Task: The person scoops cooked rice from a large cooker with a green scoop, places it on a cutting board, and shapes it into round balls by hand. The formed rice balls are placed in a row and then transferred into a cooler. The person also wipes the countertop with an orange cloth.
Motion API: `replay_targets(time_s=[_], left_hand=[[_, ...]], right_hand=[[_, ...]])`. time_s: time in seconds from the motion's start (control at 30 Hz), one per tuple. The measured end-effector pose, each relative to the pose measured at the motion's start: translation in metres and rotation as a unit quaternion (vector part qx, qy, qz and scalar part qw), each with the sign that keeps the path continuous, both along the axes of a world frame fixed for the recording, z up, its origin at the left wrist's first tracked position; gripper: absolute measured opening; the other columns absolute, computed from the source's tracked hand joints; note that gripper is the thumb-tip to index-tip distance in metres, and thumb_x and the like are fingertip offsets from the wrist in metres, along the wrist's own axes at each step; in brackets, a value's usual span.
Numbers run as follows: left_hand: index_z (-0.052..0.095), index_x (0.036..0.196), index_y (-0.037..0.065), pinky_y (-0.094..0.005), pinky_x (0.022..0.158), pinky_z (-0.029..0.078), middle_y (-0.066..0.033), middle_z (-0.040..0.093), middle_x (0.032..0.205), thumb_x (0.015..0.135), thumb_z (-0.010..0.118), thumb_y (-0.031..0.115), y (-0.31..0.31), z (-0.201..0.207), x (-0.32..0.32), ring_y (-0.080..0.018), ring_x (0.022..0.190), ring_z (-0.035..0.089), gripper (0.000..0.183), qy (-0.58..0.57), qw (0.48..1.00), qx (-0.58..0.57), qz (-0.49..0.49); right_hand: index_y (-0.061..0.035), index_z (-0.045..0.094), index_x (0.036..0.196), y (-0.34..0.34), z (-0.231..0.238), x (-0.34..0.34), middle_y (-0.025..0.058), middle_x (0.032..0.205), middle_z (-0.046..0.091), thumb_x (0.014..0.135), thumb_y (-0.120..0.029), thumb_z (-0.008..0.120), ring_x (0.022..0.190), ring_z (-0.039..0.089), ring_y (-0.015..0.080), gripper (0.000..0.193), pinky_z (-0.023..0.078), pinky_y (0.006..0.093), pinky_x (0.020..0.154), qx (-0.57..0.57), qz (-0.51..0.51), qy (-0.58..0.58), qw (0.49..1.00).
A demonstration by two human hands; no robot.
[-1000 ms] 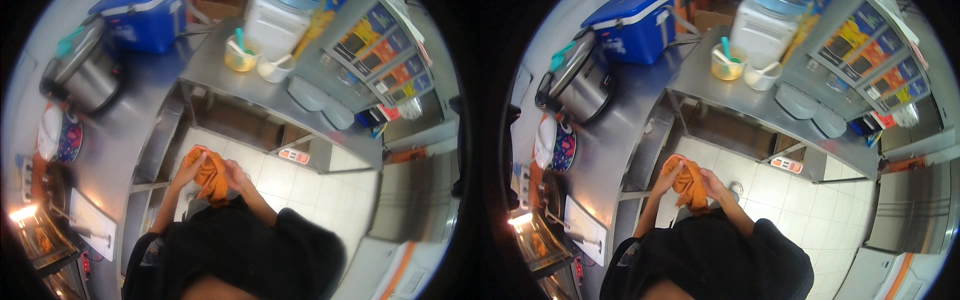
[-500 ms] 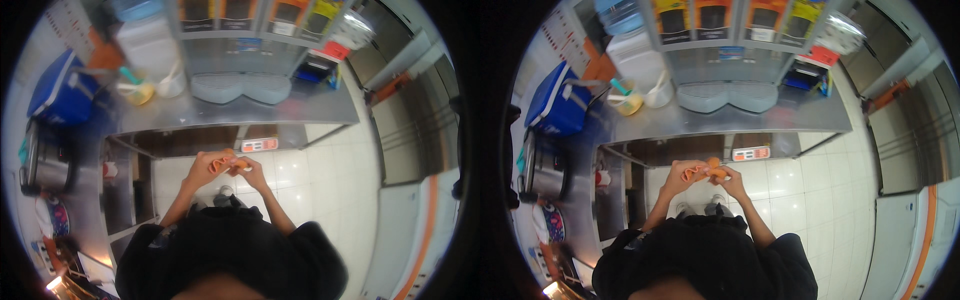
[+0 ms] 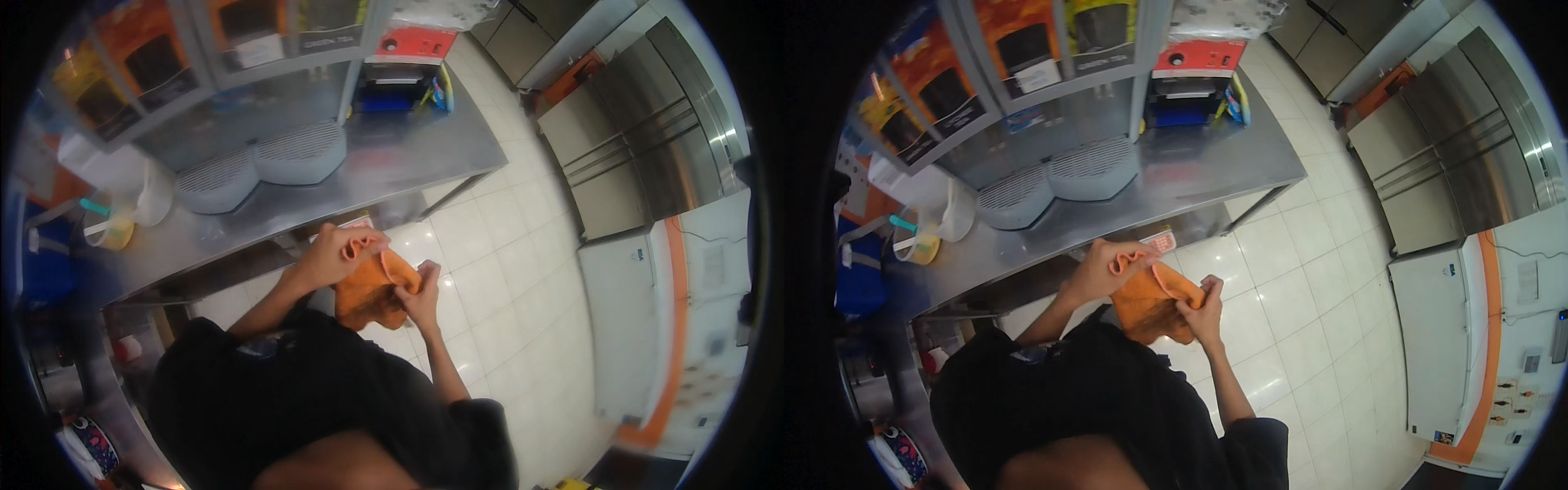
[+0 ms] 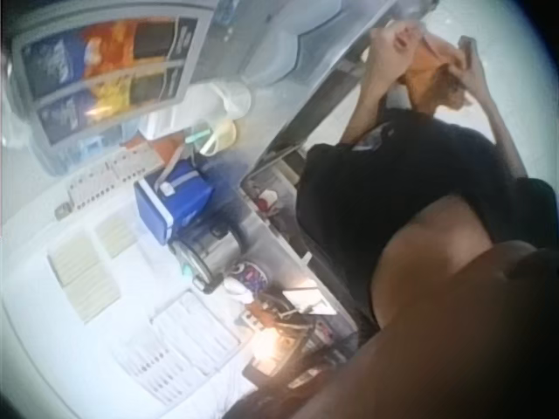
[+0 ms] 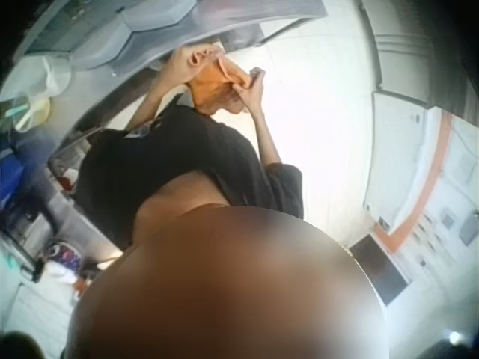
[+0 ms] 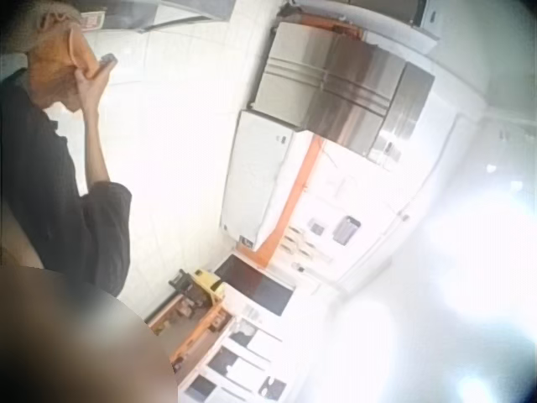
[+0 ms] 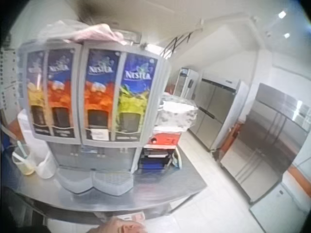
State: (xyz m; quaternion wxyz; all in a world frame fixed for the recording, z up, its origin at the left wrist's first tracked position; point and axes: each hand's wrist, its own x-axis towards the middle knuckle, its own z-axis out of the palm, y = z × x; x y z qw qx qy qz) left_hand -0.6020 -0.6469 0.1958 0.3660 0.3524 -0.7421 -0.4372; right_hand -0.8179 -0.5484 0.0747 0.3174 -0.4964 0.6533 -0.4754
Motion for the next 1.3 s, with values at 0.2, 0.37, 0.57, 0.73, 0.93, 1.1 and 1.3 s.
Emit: replay_targets(time_s=[0.2, 0.37, 0.57, 0.73, 0.93, 1.1, 1.3], left_hand=[[0.072, 0.104, 0.008, -0.0228, 0.055, 0.041, -0.0056, 0.070, 0.078, 0.088, 0.067, 0.020, -0.090, -0.014, -0.049, -0.0095, 0.057, 0.053, 0.020, -0.043, 0.996, 0.057, -0.060], [0.072, 0.100, 0.010, -0.0252, 0.053, 0.038, -0.0023, 0.058, 0.063, 0.086, 0.070, 0.025, -0.135, -0.016, -0.065, -0.0085, 0.055, 0.046, 0.020, -0.104, 0.976, 0.166, -0.097], [0.068, 0.099, 0.006, -0.0254, 0.058, 0.039, -0.0016, 0.055, 0.066, 0.081, 0.075, 0.024, -0.182, -0.022, -0.064, -0.0083, 0.059, 0.045, 0.026, -0.133, 0.979, 0.153, -0.007], [0.062, 0.114, 0.004, -0.0336, 0.083, 0.045, -0.0119, 0.062, 0.095, 0.081, 0.071, 0.015, -0.247, -0.040, -0.105, -0.0207, 0.090, 0.058, 0.036, -0.149, 0.949, -0.021, 0.277], [0.051, 0.124, 0.004, -0.0432, 0.099, 0.039, -0.0212, 0.052, 0.123, 0.088, 0.063, 0.022, -0.237, -0.076, -0.172, -0.0394, 0.116, 0.048, 0.042, -0.248, 0.889, -0.071, 0.379], [0.044, 0.139, 0.017, -0.0513, 0.110, 0.025, -0.0195, 0.036, 0.146, 0.092, 0.054, 0.044, -0.165, -0.154, -0.240, -0.0400, 0.135, 0.031, 0.055, -0.397, 0.849, 0.068, 0.343], [0.041, 0.143, 0.028, -0.0569, 0.112, 0.015, -0.0128, 0.026, 0.154, 0.095, 0.044, 0.051, -0.119, -0.205, -0.259, -0.0394, 0.142, 0.019, 0.053, -0.407, 0.799, 0.033, 0.441]], right_hand=[[0.0010, 0.060, 0.090, -0.073, 0.035, -0.108, 0.0043, 0.070, 0.057, 0.078, 0.002, 0.061, 0.063, 0.050, 0.0096, 0.013, 0.043, 0.0253, 0.059, 0.041, -0.012, 0.096, 0.994], [-0.0002, 0.069, 0.093, -0.121, 0.086, -0.183, 0.0023, 0.062, 0.057, 0.080, 0.001, 0.060, 0.058, 0.047, 0.0062, 0.016, 0.042, 0.0230, 0.056, 0.195, 0.175, 0.066, 0.963], [-0.0049, 0.070, 0.106, -0.225, 0.121, -0.245, 0.0081, 0.075, 0.067, 0.079, -0.001, 0.057, 0.066, 0.058, 0.0113, 0.030, 0.049, 0.0280, 0.064, 0.138, 0.329, 0.082, 0.930], [-0.0069, 0.065, 0.115, -0.369, 0.079, -0.256, 0.0172, 0.092, 0.070, 0.083, -0.006, 0.057, 0.080, 0.069, 0.0286, 0.033, 0.053, 0.0329, 0.074, -0.015, 0.286, 0.159, 0.945], [-0.0084, 0.059, 0.123, -0.434, -0.009, -0.251, 0.0208, 0.115, 0.061, 0.084, -0.028, 0.065, 0.111, 0.057, 0.0343, 0.044, 0.041, 0.0440, 0.099, -0.073, 0.312, 0.164, 0.933], [-0.0155, 0.040, 0.143, -0.387, -0.060, -0.244, 0.0188, 0.150, 0.030, 0.089, -0.056, 0.050, 0.142, 0.021, 0.0322, 0.068, 0.009, 0.0560, 0.112, 0.090, 0.392, 0.325, 0.856], [-0.0206, 0.033, 0.148, -0.406, -0.085, -0.221, 0.0161, 0.156, 0.019, 0.092, -0.059, 0.040, 0.146, 0.009, 0.0283, 0.068, -0.006, 0.0557, 0.112, 0.009, 0.473, 0.322, 0.820]])
